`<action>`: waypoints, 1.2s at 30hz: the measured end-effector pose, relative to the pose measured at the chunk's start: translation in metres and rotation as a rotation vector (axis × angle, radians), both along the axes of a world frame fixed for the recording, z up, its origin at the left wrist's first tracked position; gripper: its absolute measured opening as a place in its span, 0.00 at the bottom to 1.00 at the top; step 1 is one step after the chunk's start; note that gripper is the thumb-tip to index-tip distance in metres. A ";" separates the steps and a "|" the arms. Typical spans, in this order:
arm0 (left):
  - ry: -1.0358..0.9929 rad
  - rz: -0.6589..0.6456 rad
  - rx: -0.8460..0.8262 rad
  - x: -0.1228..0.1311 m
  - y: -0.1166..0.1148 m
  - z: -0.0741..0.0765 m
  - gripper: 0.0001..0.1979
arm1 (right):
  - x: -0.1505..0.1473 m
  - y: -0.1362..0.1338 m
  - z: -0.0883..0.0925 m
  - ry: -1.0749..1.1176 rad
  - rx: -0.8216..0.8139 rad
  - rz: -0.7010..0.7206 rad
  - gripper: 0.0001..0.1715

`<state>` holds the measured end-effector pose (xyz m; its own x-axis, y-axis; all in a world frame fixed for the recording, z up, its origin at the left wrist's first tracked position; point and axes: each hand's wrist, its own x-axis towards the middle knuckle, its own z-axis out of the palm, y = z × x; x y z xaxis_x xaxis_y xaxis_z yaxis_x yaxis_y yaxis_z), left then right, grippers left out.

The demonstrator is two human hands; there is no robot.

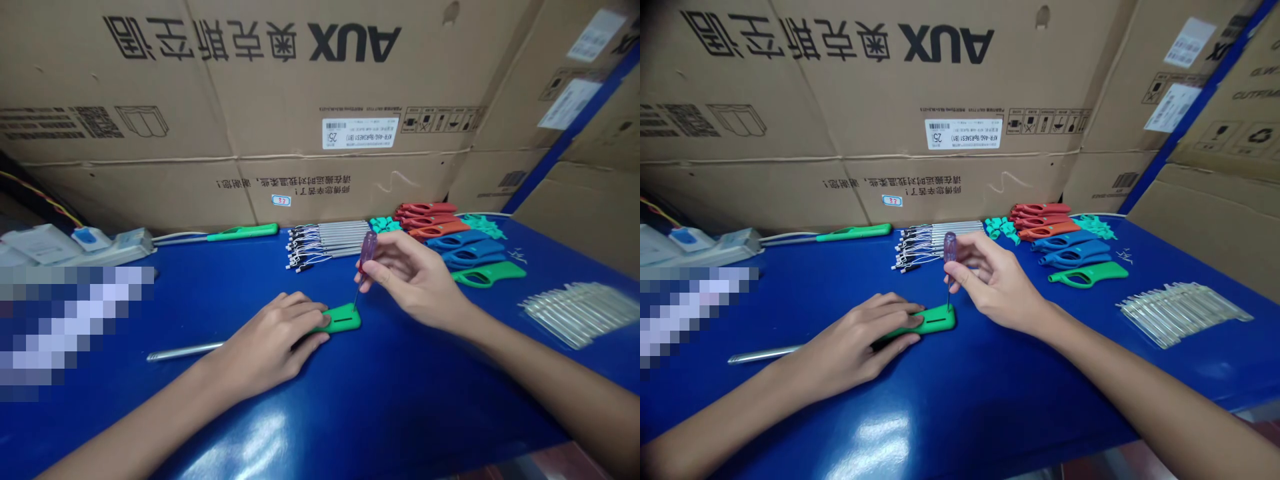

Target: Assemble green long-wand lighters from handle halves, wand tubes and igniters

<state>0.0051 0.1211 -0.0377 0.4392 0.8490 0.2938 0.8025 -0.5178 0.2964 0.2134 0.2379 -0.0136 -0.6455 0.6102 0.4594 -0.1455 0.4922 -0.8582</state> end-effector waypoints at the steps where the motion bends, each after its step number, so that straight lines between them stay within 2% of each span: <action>1: 0.000 0.000 -0.001 0.000 0.000 0.000 0.08 | 0.000 0.000 0.000 -0.004 -0.002 0.004 0.10; 6: 0.005 -0.001 -0.009 0.000 0.001 -0.001 0.09 | -0.001 0.000 0.000 0.003 0.004 0.010 0.09; 12: 0.010 0.002 0.011 0.000 0.001 -0.002 0.08 | 0.000 -0.003 0.002 -0.060 0.035 -0.027 0.14; 17: 0.011 -0.003 0.015 0.001 0.001 -0.001 0.08 | 0.001 -0.002 0.001 -0.119 0.064 0.026 0.16; 25: 0.014 0.001 0.023 0.000 0.001 0.000 0.09 | 0.000 -0.001 0.000 -0.150 0.109 -0.040 0.19; 32: 0.007 -0.008 0.010 0.001 0.000 0.001 0.09 | -0.002 -0.001 -0.002 -0.158 0.108 -0.066 0.18; 36: 0.011 -0.001 -0.002 0.001 0.000 0.000 0.09 | -0.004 -0.001 -0.003 -0.197 0.096 -0.081 0.12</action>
<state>0.0056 0.1216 -0.0377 0.4429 0.8494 0.2871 0.8054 -0.5176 0.2889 0.2094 0.2371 -0.0162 -0.6792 0.6235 0.3874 0.0641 0.5761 -0.8149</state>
